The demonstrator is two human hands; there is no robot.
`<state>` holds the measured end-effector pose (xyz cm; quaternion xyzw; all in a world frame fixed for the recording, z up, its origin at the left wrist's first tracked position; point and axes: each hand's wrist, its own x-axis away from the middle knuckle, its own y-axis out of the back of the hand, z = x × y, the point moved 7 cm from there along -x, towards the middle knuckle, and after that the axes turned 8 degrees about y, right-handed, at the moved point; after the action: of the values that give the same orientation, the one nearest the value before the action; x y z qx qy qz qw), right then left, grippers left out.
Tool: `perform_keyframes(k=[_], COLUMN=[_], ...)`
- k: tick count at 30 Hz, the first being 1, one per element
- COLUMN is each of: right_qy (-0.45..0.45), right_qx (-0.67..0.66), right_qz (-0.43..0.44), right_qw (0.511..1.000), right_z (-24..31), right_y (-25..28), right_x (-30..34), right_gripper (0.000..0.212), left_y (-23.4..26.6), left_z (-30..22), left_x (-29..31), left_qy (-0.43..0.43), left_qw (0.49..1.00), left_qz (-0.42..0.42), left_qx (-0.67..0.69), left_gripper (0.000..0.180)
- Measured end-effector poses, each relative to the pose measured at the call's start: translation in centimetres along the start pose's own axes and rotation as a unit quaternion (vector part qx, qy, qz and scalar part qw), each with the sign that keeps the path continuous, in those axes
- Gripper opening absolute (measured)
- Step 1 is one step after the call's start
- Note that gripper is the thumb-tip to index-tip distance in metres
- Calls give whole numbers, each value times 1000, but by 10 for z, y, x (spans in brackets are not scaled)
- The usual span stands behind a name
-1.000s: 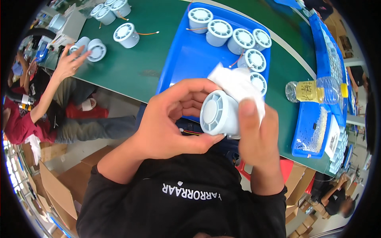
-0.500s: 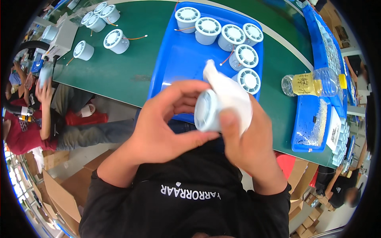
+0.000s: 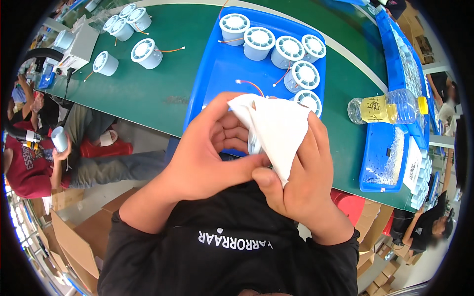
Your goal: Cleaning small white fan motors with a cloth and cleaning solution at a factory assembly line.
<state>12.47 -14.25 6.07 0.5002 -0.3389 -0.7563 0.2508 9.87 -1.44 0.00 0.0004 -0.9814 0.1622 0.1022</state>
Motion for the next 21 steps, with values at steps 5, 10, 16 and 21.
perform_keyframes(k=[5,10,16,21], right_qy=[-273,-427,-363,-352], right_qx=[-284,-385,-332,-630], right_qz=[58,-56,-105,-131], right_qw=[917,816,864,679], right_z=[-48,-78,-62,-44], right_y=[-16,-11,-9,-14], right_x=[5,32,40,51], right_gripper=[36,42,40,77], left_y=[-6,-4,1,7], left_z=[-13,-21,-15,-15], left_x=[11,14,11,8], left_qy=[-166,-330,-306,-325], left_qw=[972,877,898,890], left_qz=[-10,54,51,26], left_qx=[-168,-344,-312,-319], left_gripper=[61,62,63,58])
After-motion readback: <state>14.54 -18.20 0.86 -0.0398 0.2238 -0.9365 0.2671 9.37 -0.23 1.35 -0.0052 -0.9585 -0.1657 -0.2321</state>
